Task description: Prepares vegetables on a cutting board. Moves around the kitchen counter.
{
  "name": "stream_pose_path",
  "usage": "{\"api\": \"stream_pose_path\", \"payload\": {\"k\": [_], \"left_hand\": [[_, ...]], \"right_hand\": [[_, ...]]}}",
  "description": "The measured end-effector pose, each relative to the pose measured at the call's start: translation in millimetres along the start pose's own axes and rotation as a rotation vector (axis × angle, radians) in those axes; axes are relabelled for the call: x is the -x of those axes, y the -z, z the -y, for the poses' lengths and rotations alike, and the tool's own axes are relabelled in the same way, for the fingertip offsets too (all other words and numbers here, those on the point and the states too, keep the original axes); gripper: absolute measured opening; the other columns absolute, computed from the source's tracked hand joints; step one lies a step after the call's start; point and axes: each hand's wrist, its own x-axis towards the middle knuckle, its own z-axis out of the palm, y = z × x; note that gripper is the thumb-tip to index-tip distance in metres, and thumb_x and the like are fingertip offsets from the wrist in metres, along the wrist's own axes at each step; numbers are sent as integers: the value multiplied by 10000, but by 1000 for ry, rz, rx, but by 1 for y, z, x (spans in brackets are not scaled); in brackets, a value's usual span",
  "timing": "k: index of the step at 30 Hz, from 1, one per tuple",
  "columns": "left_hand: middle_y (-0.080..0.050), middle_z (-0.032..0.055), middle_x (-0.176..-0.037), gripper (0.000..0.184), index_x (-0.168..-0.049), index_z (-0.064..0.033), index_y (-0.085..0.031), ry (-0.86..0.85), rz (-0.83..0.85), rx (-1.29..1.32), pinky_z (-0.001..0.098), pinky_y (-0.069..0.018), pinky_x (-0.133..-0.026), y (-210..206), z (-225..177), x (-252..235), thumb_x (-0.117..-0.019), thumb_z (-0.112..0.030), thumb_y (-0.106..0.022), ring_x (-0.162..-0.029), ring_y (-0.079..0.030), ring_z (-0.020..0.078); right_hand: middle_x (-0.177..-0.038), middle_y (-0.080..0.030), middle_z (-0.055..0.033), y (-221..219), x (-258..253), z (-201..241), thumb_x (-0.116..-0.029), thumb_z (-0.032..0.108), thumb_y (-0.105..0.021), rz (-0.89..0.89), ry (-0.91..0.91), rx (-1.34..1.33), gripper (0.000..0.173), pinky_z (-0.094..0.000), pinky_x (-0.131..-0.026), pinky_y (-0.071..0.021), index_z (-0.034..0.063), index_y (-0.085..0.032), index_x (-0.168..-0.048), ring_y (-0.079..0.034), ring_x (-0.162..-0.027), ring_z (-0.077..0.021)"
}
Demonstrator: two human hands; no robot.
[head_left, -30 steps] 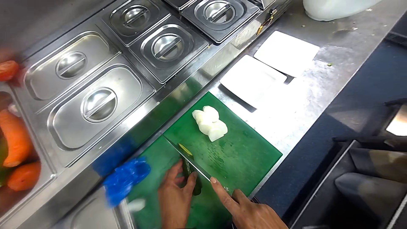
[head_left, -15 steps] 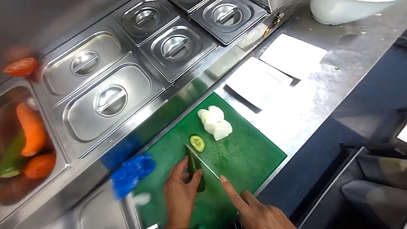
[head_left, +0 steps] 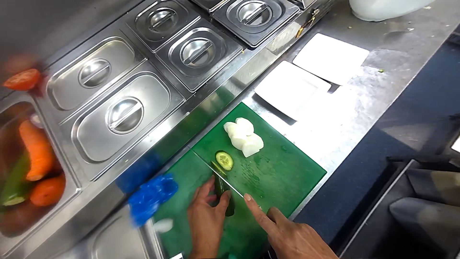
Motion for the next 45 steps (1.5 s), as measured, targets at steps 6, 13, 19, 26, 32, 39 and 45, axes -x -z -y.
{"api": "stream_pose_path", "payload": {"k": [6,13,19,26,32,39,45], "left_hand": [[-740,58,-1118,547,-1266,-104,-720,-3,8,-3,333,-628,-739,0,1,-1,-784,-331,-844,-874,-741,146],[-737,77,-1097,540,-1262,-91,-718,-6,19,-17,349,-629,-737,1,0,-1,-786,-310,-849,-871,-740,165],[-729,84,-1093,553,-1270,-88,-716,-13,19,-16,340,-623,-709,1,-1,-2,-784,-312,-853,-849,-733,160],[-726,84,-1118,573,-1284,-95,-709,7,37,3,355,-624,-725,2,1,-2,-781,-327,-859,-878,-733,177],[-725,63,-1115,563,-1288,-121,-711,27,21,10,349,-625,-735,1,1,-1,-791,-347,-847,-875,-731,161],[-736,60,-1101,545,-1257,-93,-721,-10,-1,28,338,-630,-755,-2,4,1,-782,-333,-841,-888,-737,149],[-735,53,-1104,549,-1254,-96,-723,-9,-1,28,336,-631,-753,-2,5,1,-779,-343,-844,-889,-737,143]], "right_hand": [[-849,-623,-156,3,-3,-1,-979,53,-535,36,-10,-10,646,-380,-417,-501,212,-405,-1591,-593,-469,-250],[-837,-625,-157,7,-5,0,-969,42,-538,63,-14,-21,667,-391,-422,-504,223,-396,-1596,-600,-476,-262],[-827,-634,-176,8,-10,-5,-978,31,-511,171,-61,-51,687,-437,-468,-528,228,-351,-1616,-630,-523,-309],[-817,-640,-165,-4,-10,-14,-950,15,-532,178,-68,-29,733,-440,-460,-529,242,-340,-1619,-633,-518,-308],[-853,-636,-165,9,2,-9,-961,39,-545,95,-87,-31,682,-409,-451,-526,173,-368,-1605,-619,-503,-279],[-851,-632,-168,11,4,-4,-989,61,-528,85,-4,-37,638,-411,-434,-515,202,-391,-1596,-610,-491,-279],[-841,-627,-164,10,4,-1,-987,56,-527,81,-13,-32,642,-406,-433,-511,211,-394,-1596,-609,-491,-279]]}}
